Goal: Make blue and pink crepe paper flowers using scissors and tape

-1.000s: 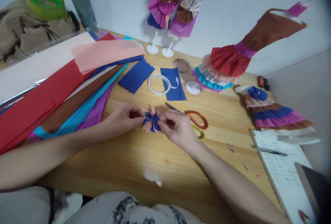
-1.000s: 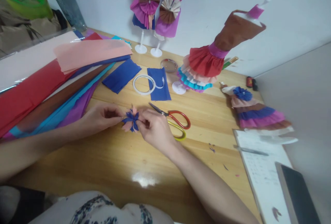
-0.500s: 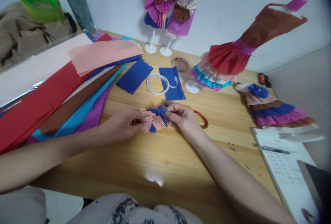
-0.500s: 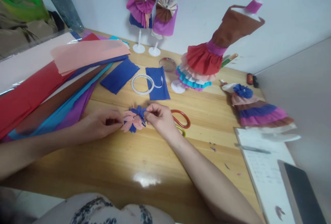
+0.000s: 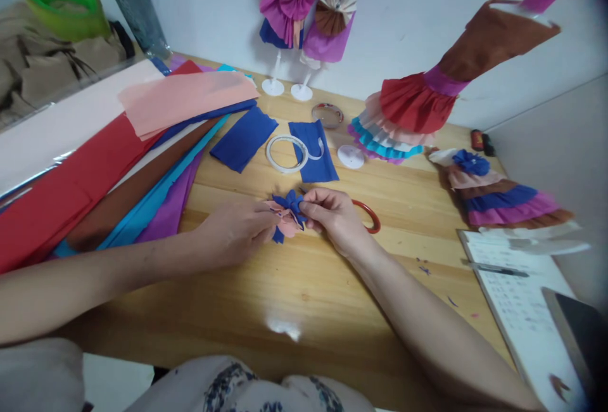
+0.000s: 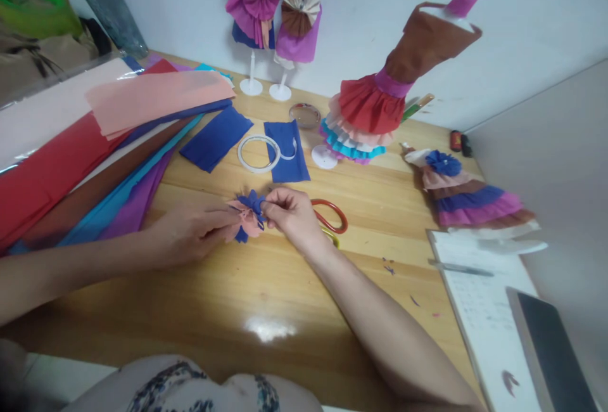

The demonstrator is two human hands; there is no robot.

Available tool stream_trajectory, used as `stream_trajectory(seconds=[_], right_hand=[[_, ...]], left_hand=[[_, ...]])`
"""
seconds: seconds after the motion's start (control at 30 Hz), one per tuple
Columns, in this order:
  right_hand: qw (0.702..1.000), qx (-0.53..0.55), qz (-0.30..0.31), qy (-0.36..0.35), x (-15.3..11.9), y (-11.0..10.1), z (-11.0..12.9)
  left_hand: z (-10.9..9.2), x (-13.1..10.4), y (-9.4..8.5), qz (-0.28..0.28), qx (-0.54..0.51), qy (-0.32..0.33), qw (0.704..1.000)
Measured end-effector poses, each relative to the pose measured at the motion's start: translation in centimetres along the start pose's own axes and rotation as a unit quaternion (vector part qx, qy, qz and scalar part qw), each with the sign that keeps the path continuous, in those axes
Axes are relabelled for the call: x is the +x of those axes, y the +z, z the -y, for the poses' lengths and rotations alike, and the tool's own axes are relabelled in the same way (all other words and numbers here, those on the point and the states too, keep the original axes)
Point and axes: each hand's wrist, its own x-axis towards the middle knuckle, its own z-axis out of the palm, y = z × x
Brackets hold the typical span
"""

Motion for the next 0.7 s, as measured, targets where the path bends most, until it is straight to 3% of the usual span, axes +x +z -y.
stream_trajectory(seconds=[0.1,0.27,0.47,0.57,0.7], right_hand=[[1.0,-0.002,0.001,-0.003,0.02,0.02,0.12],[1.0,-0.007,0.005,-0.003,0.0,0.02,0.25],[1.0,-0.014,0.01,-0.005,-0.03,0.07,0.18],[1.0,-0.013,0.011,-0.009,0.0,0.06,0.11],[1.0,-0.01,0.013,-0.01,0.0,0.03,0.07]], left_hand=[[0.24,-0.2,-0.21,0.003,-0.001,0.0,1.0],[0.38,-0.55,-0.49,0.054,0.026,0.009,0.998],[0.22,-0.44,-0.38,0.088,0.135,0.051,0.986],[0.39,-0.53,-0.11,0.065,0.156,0.073,0.983],[0.61,-0.59,0.02,0.001,0.1,0.071,0.992]])
